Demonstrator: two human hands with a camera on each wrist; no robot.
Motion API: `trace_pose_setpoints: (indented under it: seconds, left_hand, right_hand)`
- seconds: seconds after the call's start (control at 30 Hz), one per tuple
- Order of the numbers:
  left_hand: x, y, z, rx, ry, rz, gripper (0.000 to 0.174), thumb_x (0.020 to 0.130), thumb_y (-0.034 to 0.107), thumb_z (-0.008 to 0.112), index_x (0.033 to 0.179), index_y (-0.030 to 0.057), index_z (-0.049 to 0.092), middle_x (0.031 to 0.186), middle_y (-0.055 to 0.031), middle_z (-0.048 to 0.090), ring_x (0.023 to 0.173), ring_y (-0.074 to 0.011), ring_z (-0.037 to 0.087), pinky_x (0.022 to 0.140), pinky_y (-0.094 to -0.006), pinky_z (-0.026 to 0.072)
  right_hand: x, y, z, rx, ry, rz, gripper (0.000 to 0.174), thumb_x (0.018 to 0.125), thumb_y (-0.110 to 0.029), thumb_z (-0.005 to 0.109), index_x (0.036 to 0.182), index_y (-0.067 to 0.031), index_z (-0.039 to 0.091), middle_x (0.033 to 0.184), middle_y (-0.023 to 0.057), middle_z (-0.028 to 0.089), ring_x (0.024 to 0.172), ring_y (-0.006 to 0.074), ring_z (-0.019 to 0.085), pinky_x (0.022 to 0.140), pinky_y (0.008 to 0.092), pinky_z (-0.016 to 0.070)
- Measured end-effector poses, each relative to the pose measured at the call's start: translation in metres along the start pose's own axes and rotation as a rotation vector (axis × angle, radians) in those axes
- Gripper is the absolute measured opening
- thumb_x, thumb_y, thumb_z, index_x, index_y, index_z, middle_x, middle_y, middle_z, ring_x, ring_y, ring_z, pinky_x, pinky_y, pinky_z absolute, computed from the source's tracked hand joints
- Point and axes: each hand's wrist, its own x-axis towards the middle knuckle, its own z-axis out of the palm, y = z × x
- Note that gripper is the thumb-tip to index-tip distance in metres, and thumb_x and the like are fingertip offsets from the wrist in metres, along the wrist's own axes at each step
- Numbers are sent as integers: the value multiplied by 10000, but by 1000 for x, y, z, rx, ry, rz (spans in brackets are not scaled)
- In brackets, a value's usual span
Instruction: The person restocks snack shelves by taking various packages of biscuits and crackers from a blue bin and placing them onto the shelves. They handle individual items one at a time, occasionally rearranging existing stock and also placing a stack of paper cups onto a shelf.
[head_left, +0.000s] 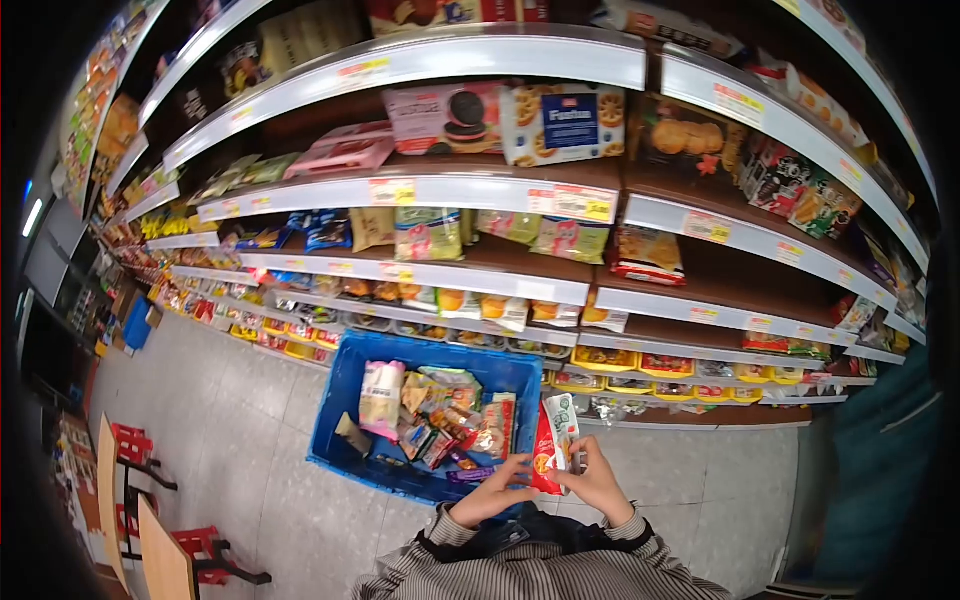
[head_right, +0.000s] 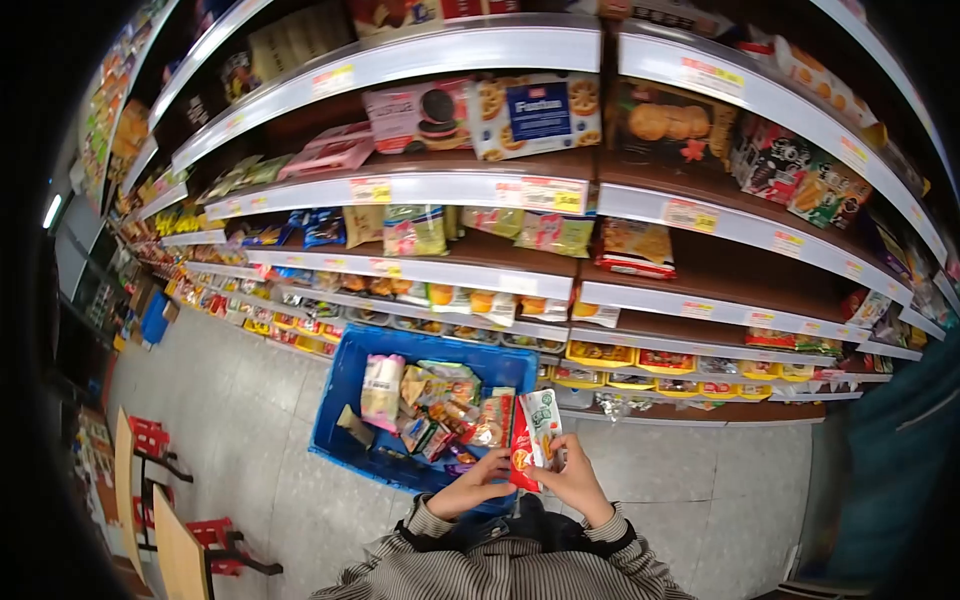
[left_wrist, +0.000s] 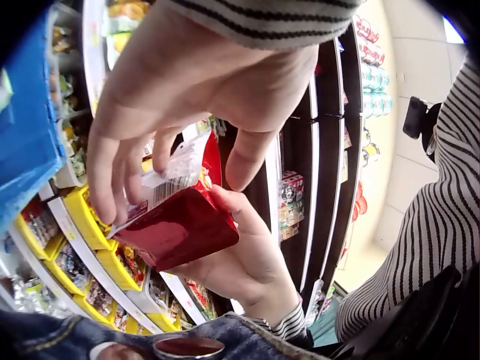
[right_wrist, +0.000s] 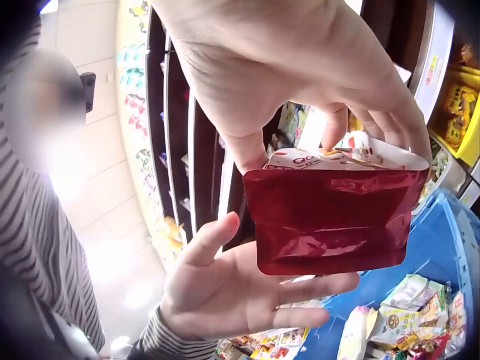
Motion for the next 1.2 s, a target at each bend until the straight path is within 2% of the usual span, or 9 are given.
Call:
trace_pose_setpoints:
  seconds: [0.07,0.2,0.33,0.47,0.57,0.63,0.77,0.97,1.2]
  left_hand:
    - [-9,-1,-6,-10,-28,12,787,829,227,706,1401,21,206,1263,-146,435,1133,-217,476,914,-323,439]
    - [-35,8,-21,38,6,57,846,812,223,724,1402,-7,164,1257,-170,442,1139,-222,477,903,-319,445]
    - [-65,5,-48,32,19,114,803,801,205,727,1362,-28,201,1207,-139,502,1098,-189,511,941,-306,418]
    - [-92,-6,-71,80,10,132,786,797,200,735,1348,-23,222,1222,-125,461,1121,-176,471,967,-297,391]
    - [-100,-17,-75,138,-40,183,789,794,192,741,1349,-18,221,1266,-131,420,1181,-180,414,1007,-300,345]
    - [-101,-12,-72,150,-106,123,799,799,180,736,1360,-19,204,1260,-128,429,1163,-182,435,978,-294,373]
    - [-90,-14,-58,170,-247,34,842,810,137,720,1407,17,138,1311,-111,391,1201,-173,401,985,-314,365]
    - [-43,-36,-1,223,-456,33,763,833,69,677,1396,20,165,1298,-105,416,1169,-161,449,960,-310,407]
    - [35,-59,144,134,-650,-117,702,883,126,615,1408,25,159,1292,-101,434,1130,-172,484,931,-307,435]
  right_hand:
    - [-4,-16,16,-237,-66,-67,473,750,-200,771,988,-46,393,922,81,508,710,113,519,604,261,448]
    - [-11,-24,52,-303,-63,-182,467,759,-227,766,987,-41,402,931,91,493,715,122,518,608,267,448]
    - [-21,-34,94,-234,-81,-114,459,767,-235,761,984,-31,412,928,98,485,701,127,513,592,272,444]
    - [-33,-13,130,-125,-75,-45,433,774,-235,755,962,-23,428,909,92,477,685,129,509,576,273,441]
    - [-49,-14,141,-183,-15,-58,428,789,-267,738,985,-22,446,945,126,490,735,171,540,637,287,465]
    - [-62,-7,140,-265,10,-47,441,800,-298,721,1015,-18,456,1001,170,494,799,221,566,709,315,484]
    - [-87,-12,127,-224,112,6,449,802,-301,718,1028,-14,457,1024,188,497,821,233,578,724,324,490]
    - [-132,1,70,-242,317,24,480,789,-325,731,1043,-14,467,1022,191,488,805,227,572,729,321,494]
    - [-208,27,-47,-183,605,34,491,763,-313,773,1036,-37,472,1035,160,491,841,196,567,716,314,504]
